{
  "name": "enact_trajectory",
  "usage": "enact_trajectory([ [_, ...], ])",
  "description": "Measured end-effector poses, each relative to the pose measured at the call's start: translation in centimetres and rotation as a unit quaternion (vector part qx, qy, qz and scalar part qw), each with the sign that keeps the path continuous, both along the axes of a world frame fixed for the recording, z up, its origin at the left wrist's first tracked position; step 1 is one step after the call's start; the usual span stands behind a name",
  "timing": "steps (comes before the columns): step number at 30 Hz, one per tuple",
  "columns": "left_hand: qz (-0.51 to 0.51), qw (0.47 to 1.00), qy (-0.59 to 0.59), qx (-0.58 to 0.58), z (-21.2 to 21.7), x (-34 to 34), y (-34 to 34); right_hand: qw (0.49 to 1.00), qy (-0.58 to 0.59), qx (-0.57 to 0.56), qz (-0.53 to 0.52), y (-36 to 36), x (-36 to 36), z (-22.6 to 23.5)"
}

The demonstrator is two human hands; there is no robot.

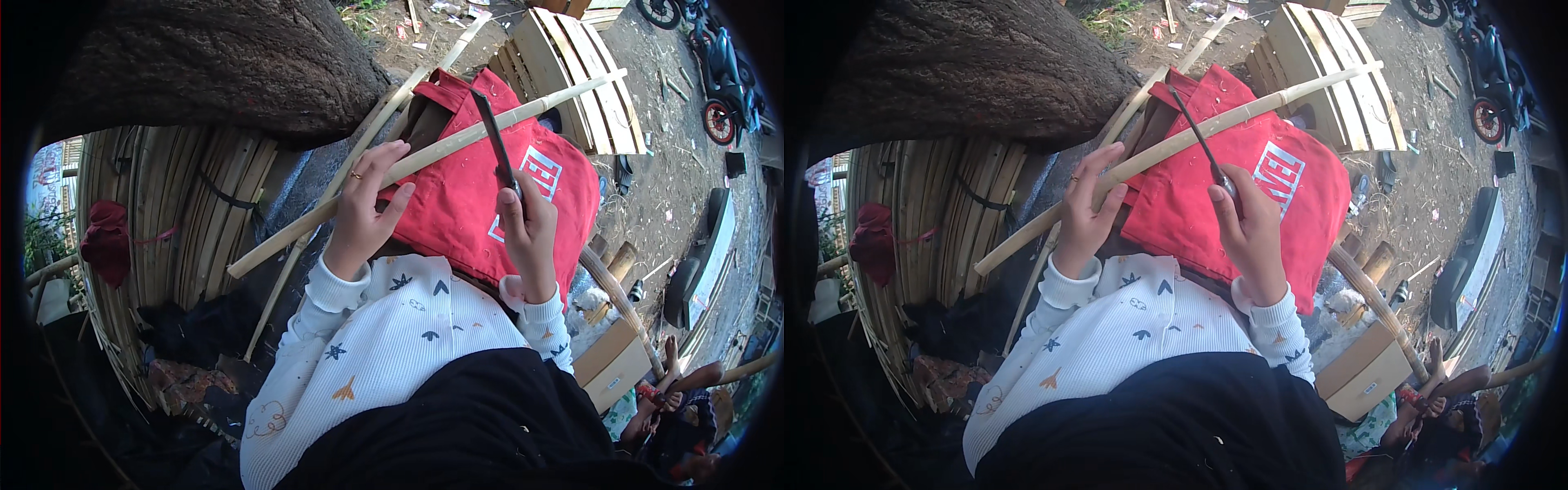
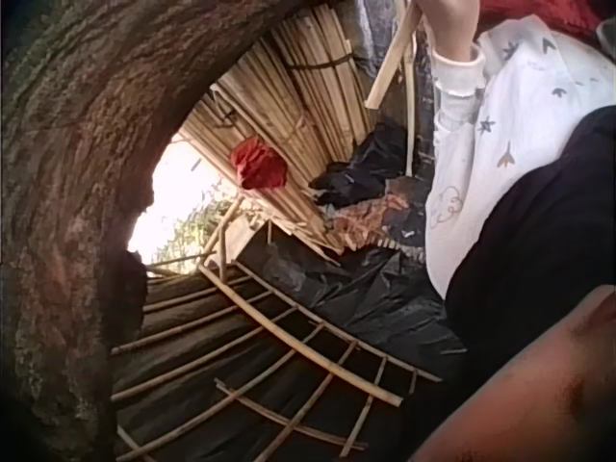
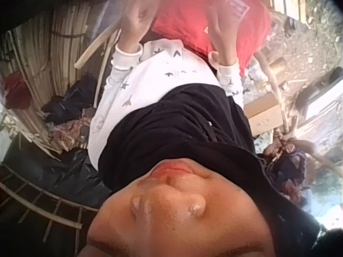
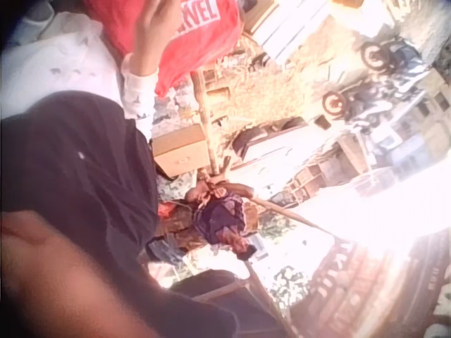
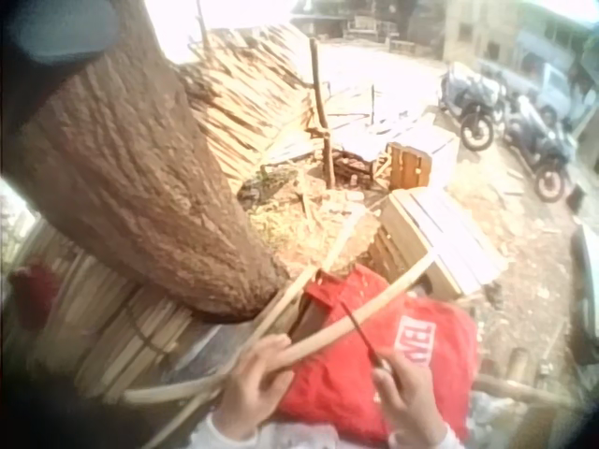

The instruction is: The person shapes and smooths bamboo strips by scraping and shaving them with a knife.

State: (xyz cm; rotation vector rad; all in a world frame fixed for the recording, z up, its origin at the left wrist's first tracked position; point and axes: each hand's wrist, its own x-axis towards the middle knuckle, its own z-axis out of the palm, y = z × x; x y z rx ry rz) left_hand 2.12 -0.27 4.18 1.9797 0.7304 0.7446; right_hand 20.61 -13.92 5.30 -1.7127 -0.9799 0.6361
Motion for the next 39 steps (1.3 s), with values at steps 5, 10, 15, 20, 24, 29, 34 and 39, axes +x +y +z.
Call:
enact_trajectory([
  [5,0.043,0.919,0.306,0.245,-0.3,-1.6,-0.2,0.999,0.038,-0.016,-0.030,-0.6,0.9,-0.8],
  [10,0.044,0.927,0.247,0.278,-0.9,-3.1,2.0,0.997,0.049,-0.025,-0.053,-0.9,1.6,-1.5],
  [15,0.021,0.943,0.225,0.245,-0.5,-3.3,3.0,0.996,0.045,-0.032,-0.065,-1.0,1.7,-1.4],
  [20,-0.023,0.929,0.234,0.285,0.2,-3.4,3.4,0.997,0.033,-0.048,-0.045,-1.1,1.9,-1.9],
  [24,-0.033,0.940,0.308,0.144,1.7,-2.5,1.7,0.997,0.032,-0.045,-0.055,-1.1,1.6,-1.8],
  [29,-0.045,0.926,0.358,0.110,1.7,-1.6,0.5,0.997,0.013,-0.073,-0.028,-1.2,1.6,-2.0],
  [34,-0.040,0.903,0.373,0.211,0.3,-2.3,0.4,0.994,0.028,-0.091,-0.048,-1.4,1.2,-2.6],
  [39,0.090,0.868,0.296,0.389,-0.1,-2.3,-0.6,0.993,0.002,-0.080,-0.086,-2.1,1.7,-2.9],
])
